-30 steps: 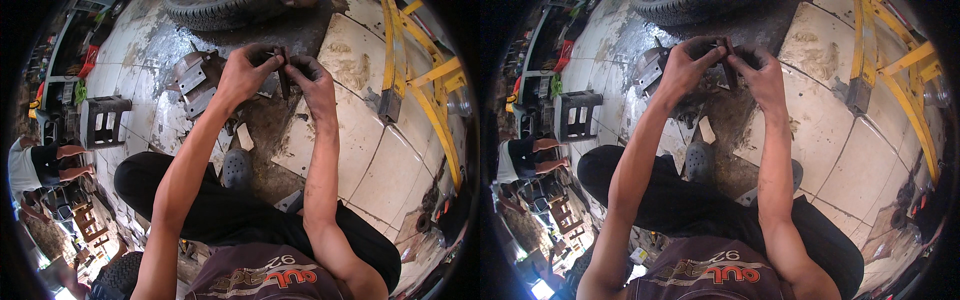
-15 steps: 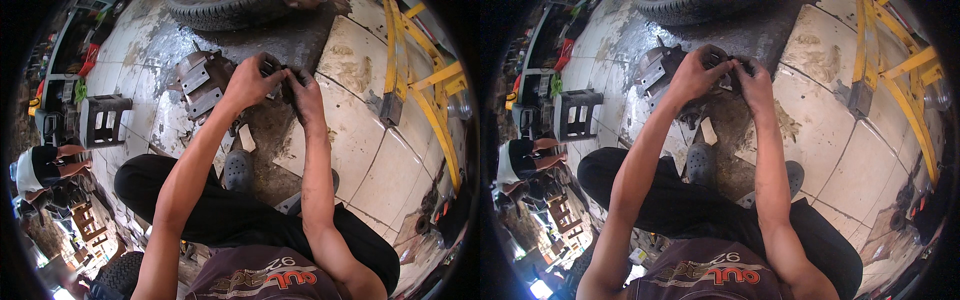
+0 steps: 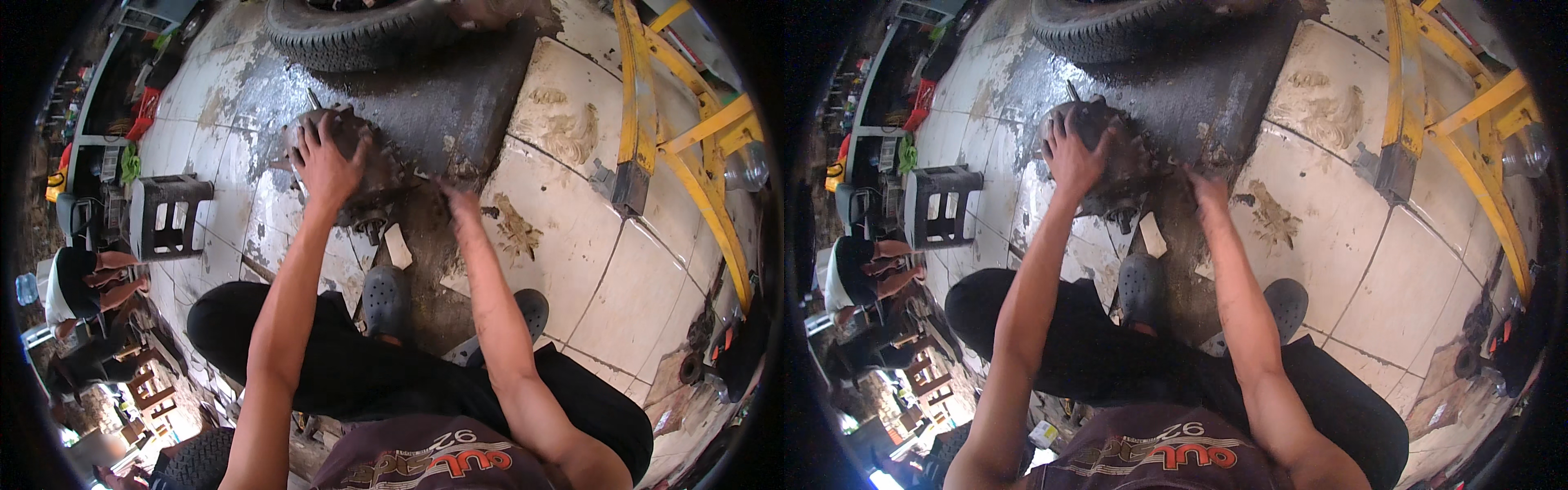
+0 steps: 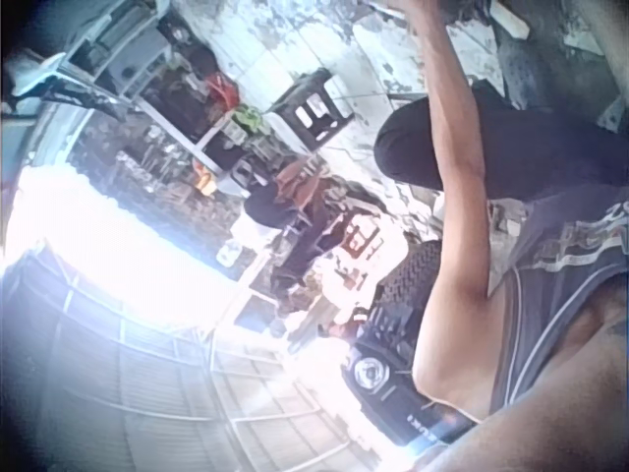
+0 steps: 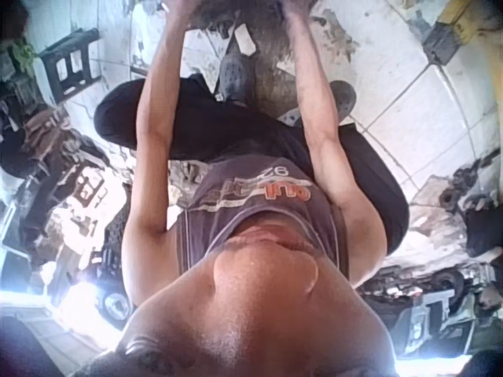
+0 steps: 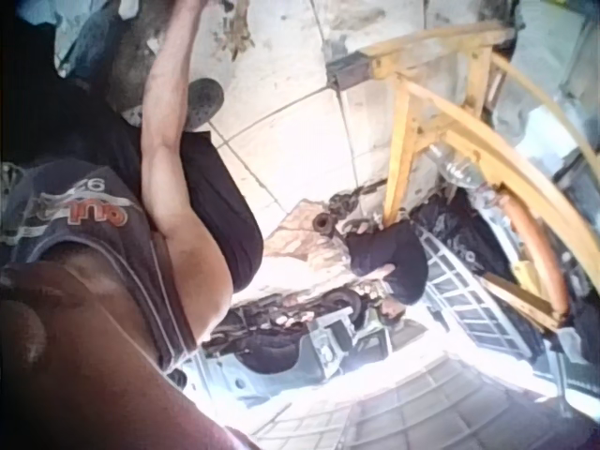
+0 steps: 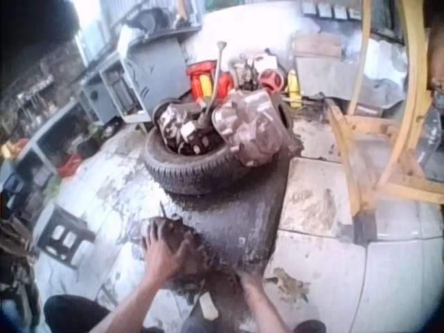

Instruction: The person sits on the floor of a workshop and uses a small metal scraper to clean grease and debris from a disassembled mechanical housing. They repeatedly scrape the surface and edges of the part, turning it over to access different areas, while a tire and other tools are visible nearby.

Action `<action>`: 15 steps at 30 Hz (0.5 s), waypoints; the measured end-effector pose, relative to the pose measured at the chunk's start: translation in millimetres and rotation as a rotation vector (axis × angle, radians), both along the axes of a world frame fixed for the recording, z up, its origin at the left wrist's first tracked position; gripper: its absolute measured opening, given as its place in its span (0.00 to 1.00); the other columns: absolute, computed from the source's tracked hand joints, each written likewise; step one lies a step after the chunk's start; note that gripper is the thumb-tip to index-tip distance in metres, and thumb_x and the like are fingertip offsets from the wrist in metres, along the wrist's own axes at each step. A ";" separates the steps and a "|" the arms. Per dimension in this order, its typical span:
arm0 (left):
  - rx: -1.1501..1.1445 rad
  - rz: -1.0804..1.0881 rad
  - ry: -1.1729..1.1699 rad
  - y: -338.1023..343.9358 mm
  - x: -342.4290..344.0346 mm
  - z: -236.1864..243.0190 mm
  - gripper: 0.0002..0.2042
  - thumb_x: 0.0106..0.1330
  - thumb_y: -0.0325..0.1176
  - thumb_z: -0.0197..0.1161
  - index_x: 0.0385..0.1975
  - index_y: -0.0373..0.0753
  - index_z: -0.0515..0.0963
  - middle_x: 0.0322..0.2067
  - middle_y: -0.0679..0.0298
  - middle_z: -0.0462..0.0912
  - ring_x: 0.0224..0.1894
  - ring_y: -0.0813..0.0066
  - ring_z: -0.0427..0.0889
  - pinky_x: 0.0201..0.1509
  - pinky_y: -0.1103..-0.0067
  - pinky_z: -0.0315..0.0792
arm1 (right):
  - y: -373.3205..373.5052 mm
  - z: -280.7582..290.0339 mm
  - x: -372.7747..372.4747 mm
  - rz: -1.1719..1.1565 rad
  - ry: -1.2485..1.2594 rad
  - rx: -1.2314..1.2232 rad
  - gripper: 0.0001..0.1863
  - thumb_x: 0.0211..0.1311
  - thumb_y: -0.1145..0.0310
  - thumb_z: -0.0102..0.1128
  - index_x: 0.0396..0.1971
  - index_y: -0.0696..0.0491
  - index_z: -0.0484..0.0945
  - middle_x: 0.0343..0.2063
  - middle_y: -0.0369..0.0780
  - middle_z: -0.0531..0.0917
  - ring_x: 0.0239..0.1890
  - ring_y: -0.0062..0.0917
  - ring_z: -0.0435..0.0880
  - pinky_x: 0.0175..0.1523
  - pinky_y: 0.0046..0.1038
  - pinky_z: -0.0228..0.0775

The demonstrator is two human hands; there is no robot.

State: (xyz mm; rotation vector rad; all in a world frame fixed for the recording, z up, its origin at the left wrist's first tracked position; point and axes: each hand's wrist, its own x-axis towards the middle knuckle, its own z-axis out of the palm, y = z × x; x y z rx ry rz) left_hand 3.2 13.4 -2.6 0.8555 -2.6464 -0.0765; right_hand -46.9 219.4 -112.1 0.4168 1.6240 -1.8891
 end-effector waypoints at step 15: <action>0.081 0.014 -0.052 6.9 -9.1 8.8 0.34 0.61 0.55 0.61 0.65 0.46 0.65 0.69 0.52 0.60 0.74 0.52 0.51 0.74 0.54 0.40 | -54.7 -48.6 18.3 -0.097 -0.226 -0.254 0.17 0.62 0.66 0.67 0.49 0.57 0.80 0.40 0.39 0.85 0.36 0.27 0.84 0.40 0.32 0.77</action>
